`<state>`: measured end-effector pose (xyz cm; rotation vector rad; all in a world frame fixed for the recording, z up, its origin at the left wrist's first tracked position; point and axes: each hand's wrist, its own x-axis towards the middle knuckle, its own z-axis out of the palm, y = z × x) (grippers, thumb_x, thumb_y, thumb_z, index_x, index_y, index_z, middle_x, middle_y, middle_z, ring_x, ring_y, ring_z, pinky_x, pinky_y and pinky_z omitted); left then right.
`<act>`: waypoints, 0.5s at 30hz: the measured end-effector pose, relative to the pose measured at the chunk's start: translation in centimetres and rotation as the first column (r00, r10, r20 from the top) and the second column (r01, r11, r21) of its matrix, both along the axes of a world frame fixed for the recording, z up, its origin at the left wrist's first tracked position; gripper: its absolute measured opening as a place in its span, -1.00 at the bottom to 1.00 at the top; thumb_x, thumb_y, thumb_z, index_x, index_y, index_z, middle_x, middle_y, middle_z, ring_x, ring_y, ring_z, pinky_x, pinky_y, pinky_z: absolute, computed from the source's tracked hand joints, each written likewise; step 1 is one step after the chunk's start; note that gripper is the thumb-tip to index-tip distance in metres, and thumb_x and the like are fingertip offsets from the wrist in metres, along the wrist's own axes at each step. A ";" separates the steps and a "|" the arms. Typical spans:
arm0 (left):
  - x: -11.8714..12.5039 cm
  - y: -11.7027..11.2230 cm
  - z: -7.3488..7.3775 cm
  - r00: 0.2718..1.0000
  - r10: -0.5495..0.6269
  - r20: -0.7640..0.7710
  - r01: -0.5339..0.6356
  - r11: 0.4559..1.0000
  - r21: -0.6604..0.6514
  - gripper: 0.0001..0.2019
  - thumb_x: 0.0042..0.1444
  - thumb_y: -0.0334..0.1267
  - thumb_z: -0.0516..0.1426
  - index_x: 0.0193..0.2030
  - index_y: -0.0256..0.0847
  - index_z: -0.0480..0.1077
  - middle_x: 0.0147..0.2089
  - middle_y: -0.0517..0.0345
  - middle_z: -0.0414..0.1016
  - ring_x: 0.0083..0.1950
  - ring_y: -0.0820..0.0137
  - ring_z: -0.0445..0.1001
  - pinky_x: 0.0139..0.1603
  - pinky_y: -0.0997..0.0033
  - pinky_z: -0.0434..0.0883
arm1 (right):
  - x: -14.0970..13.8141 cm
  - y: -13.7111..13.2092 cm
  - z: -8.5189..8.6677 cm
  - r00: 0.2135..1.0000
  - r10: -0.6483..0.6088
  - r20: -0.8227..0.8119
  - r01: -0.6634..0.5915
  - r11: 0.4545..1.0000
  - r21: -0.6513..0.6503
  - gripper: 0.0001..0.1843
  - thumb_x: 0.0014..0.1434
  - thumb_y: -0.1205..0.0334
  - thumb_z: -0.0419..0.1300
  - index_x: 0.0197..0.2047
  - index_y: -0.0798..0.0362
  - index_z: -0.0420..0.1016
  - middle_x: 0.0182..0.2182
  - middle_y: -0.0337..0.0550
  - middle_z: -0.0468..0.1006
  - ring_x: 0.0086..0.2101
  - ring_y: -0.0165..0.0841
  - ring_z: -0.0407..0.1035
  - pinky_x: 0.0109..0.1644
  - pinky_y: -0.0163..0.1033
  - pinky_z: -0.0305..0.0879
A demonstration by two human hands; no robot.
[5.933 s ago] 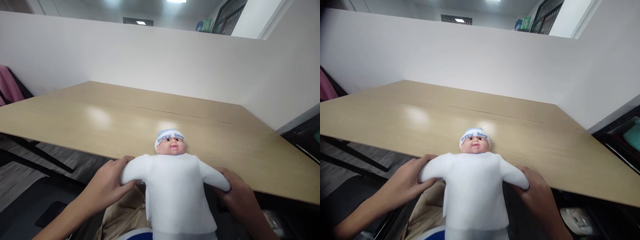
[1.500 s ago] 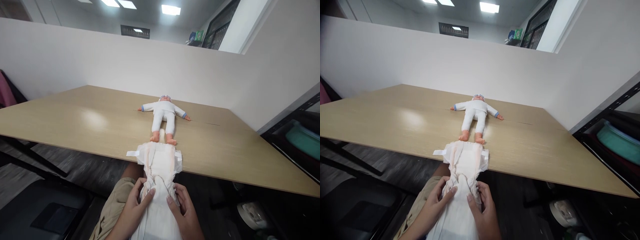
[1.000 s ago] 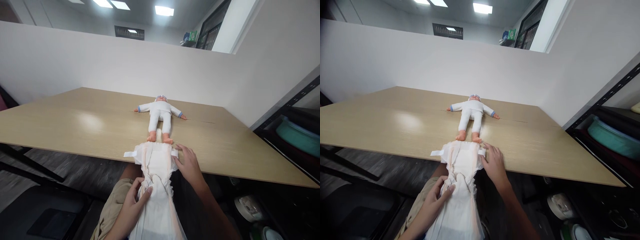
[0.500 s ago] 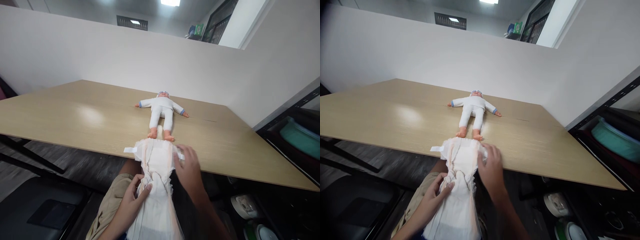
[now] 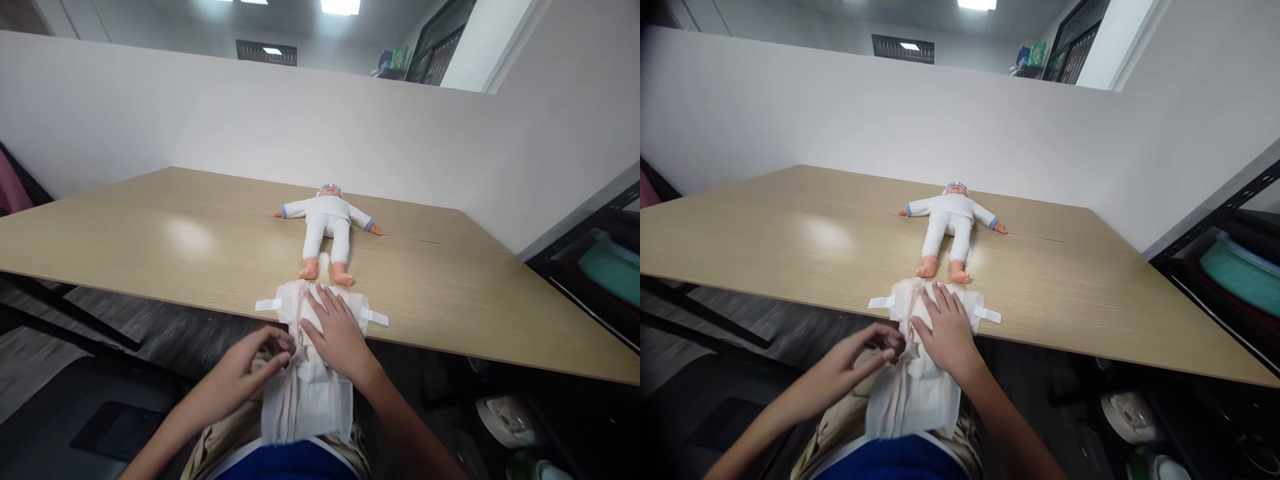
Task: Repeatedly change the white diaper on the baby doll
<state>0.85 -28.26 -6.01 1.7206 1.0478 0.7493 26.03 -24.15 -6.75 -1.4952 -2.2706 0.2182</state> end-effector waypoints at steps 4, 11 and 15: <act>-0.8 7.4 3.8 0.992 0.086 -0.091 -0.046 0.927 0.372 -0.69 0.51 0.01 0.15 0.16 -0.12 0.54 0.13 -0.01 0.65 0.14 0.13 0.60 0.24 0.14 0.52 | -0.1 0.3 0.3 1.000 -0.003 0.005 0.003 1.000 -0.003 -0.31 0.60 -0.13 0.08 0.65 -0.06 0.26 0.61 0.01 0.25 0.60 0.00 0.04 0.66 0.31 0.01; 4.5 22.3 6.1 0.762 0.028 -0.647 0.537 0.531 0.655 -0.21 0.19 -0.61 0.12 0.56 -0.15 0.28 0.67 -0.19 0.18 0.63 -0.16 0.19 0.56 -0.26 0.22 | 0.1 0.2 0.0 1.000 0.003 0.001 -0.003 1.000 0.011 -0.32 0.60 -0.09 0.11 0.66 -0.10 0.24 0.64 -0.02 0.16 0.60 0.01 0.05 0.64 0.34 0.06; 8.2 26.2 5.3 0.522 -0.128 -0.844 0.835 0.278 0.474 0.15 -0.05 -0.70 0.21 0.69 0.09 0.11 0.81 0.14 -0.14 0.76 -0.09 -0.08 0.70 -0.09 -0.01 | 0.2 0.3 -0.6 1.000 0.004 -0.007 -0.004 1.000 0.021 -0.28 0.59 -0.10 0.13 0.68 -0.14 0.17 0.65 -0.10 0.15 0.61 -0.02 0.02 0.64 0.33 0.07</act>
